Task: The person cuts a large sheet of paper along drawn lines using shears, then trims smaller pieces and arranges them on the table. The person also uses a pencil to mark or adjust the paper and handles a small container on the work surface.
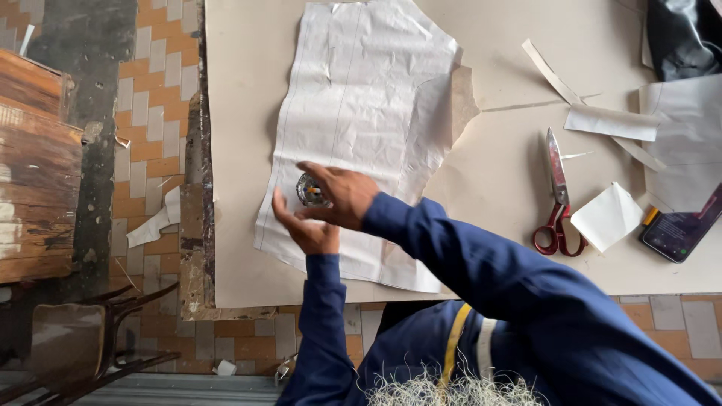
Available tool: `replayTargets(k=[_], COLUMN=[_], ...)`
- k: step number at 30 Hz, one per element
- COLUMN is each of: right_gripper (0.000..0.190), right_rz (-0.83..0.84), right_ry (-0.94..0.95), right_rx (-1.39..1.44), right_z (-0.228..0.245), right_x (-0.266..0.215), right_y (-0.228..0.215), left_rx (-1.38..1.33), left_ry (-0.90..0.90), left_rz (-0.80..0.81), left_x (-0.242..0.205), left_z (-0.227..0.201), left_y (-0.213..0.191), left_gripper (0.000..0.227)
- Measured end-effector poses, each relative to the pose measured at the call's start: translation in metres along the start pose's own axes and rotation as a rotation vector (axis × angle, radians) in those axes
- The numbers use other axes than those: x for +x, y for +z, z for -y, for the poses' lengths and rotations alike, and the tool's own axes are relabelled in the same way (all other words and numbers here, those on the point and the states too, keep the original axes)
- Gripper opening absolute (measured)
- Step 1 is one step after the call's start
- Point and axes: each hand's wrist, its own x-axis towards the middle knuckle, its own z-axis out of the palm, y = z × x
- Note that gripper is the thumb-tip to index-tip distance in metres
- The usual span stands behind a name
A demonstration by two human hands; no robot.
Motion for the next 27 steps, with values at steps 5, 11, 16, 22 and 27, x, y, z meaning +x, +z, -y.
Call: replayTargets(k=[5, 11, 16, 22, 27], right_gripper=[0.017, 0.013, 0.014, 0.034, 0.032], right_rz=[-0.074, -0.268, -0.263, -0.571, -0.790], right_ry=[-0.214, 0.014, -0.399, 0.325, 0.407], right_rx=[-0.190, -0.035, -0.331, 0.695, 0.941], right_z=[-0.002, 0.009, 0.026, -0.017, -0.053], right_x=[0.026, -0.028, -0.065, -0.138, -0.202], right_y=[0.004, -0.049, -0.061, -0.105, -0.128], left_rx=[-0.225, -0.216, -0.303, 0.067, 0.206], left_ry=[-0.153, -0.174, -0.299, -0.043, 0.156], left_rz=[0.079, 0.100, 0.134, 0.572, 0.910], left_x=[0.016, 0.009, 0.009, -0.040, -0.084], left_z=[0.006, 0.010, 0.000, -0.053, -0.082], left_y=[0.020, 0.017, 0.011, -0.055, -0.061], left_gripper=[0.106, 0.104, 0.105, 0.123, 0.122])
